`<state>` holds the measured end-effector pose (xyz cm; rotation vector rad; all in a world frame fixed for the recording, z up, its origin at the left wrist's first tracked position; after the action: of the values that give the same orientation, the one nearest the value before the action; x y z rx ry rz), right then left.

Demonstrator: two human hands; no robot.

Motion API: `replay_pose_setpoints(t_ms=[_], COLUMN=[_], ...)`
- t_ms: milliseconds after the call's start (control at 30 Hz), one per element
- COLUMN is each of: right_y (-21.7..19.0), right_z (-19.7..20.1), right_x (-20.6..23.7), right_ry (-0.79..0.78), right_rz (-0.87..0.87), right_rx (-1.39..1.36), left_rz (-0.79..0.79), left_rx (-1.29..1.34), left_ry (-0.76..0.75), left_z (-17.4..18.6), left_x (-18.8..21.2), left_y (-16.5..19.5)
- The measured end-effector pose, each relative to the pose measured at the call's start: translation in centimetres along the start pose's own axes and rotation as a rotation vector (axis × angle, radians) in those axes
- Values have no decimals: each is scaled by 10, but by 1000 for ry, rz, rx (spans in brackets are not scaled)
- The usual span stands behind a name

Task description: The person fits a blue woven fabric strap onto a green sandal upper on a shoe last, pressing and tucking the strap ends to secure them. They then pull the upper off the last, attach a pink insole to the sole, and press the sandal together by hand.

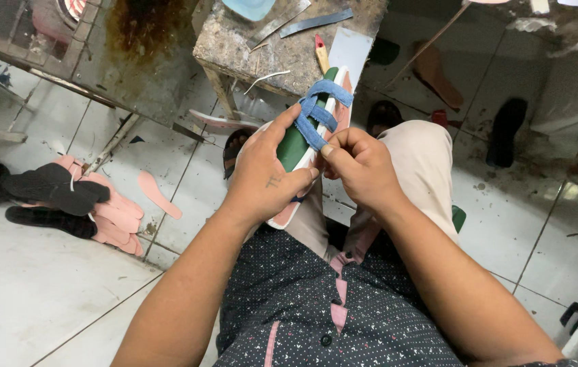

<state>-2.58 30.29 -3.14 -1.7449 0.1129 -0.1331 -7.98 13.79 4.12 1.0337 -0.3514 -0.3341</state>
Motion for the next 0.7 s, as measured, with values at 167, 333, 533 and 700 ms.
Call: replay_pose_setpoints(t_ms=[167, 333, 533, 700], right_y=[7, -5, -35, -35], right_z=[5, 12, 14, 3], right_x=[1, 5, 6, 15], right_ry=[85, 175, 184, 82], right_rz=[-169, -107, 157, 88], right_rx=[-26, 257, 418, 151], left_rz=[-75, -37, 26, -181], left_rx=[-37, -12, 123, 30], left_ry=[33, 0, -137, -133], left_z=[0, 1, 7, 14], left_x=[2, 1, 0, -4], left_y=[2, -5, -11, 17])
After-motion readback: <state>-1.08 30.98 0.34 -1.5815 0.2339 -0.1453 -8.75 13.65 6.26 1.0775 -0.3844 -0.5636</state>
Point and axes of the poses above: each hand's wrist, its own x-axis away from the middle knuckle, its own z-axis out of the back of the hand, y = z × x, the point moved 7 cm from there along -x, towards the middle knuckle, and after that the axes turned 9 degrees about z, right-handed, at the moved point
